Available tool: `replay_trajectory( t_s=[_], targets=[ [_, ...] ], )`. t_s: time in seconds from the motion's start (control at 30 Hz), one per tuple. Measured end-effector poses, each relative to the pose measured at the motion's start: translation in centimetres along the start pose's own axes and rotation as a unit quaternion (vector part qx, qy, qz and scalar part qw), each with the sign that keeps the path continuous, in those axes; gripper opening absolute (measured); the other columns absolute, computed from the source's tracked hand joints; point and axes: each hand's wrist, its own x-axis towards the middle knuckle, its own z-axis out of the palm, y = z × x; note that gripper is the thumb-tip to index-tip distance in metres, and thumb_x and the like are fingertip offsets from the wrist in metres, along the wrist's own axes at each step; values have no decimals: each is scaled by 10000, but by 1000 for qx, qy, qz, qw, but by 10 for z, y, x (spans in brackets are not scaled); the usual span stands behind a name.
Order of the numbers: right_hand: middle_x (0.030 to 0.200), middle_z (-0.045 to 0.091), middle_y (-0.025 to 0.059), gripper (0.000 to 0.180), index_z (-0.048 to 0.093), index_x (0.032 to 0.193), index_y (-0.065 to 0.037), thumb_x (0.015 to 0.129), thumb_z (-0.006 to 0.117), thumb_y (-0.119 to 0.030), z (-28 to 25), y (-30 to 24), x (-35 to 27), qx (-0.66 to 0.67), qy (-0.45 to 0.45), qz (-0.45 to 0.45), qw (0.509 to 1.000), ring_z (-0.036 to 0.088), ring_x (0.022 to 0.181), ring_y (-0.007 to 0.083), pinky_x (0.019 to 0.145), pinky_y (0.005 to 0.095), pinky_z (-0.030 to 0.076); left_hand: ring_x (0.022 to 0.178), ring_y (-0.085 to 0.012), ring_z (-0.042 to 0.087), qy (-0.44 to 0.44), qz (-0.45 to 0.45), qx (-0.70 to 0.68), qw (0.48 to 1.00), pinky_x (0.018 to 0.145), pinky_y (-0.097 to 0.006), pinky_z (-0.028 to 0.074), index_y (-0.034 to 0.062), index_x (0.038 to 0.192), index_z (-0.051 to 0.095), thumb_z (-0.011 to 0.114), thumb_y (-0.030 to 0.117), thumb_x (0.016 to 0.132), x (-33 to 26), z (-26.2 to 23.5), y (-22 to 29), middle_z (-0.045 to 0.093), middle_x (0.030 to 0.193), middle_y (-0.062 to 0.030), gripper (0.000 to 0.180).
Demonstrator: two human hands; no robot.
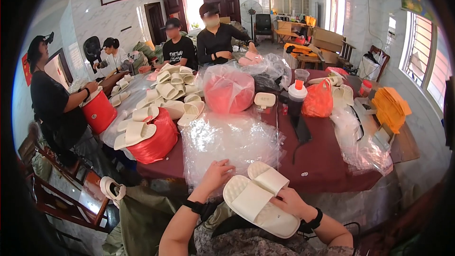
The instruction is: Packing white sandals into plastic bags and placing them in a larger sack.
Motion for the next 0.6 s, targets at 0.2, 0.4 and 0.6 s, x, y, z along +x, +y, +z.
replay_trajectory(
  t_s=[0.2, 0.4, 0.6],
  targets=[
    [787, 639, 185, 287, 660, 940, -11, 919, 591, -289, 4, -10, 12, -6, 24, -46, 999, 629, 735, 355, 666, 428, 501, 948, -346, 634, 9, -38, -122, 992, 861, -406, 492, 67, 1005, 719, 653, 187, 864, 4, -15, 9, 654, 1145, -191, 197],
    [739, 625, 194, 316, 636, 829, 24, 899, 597, -282, -2, -9, 16, -102, 22, 34, 994, 624, 704, 367, 626, 442, 488, 882, -293, 654, 35, -65, -116, 991, 735, -341, 531, 17, 971, 699, 653, 146, 875, -3, -20, 14, 685, 1041, -137, 166],
    [772, 628, 195, 342, 637, 758, 24, 894, 598, -287, 3, -22, 13, -123, 38, -91, 988, 620, 690, 363, 626, 452, 488, 808, -260, 654, 76, -80, -266, 958, 659, -307, 525, 8, 947, 683, 642, 150, 888, 12, -45, 39, 672, 1078, -114, 160]
  ],
)
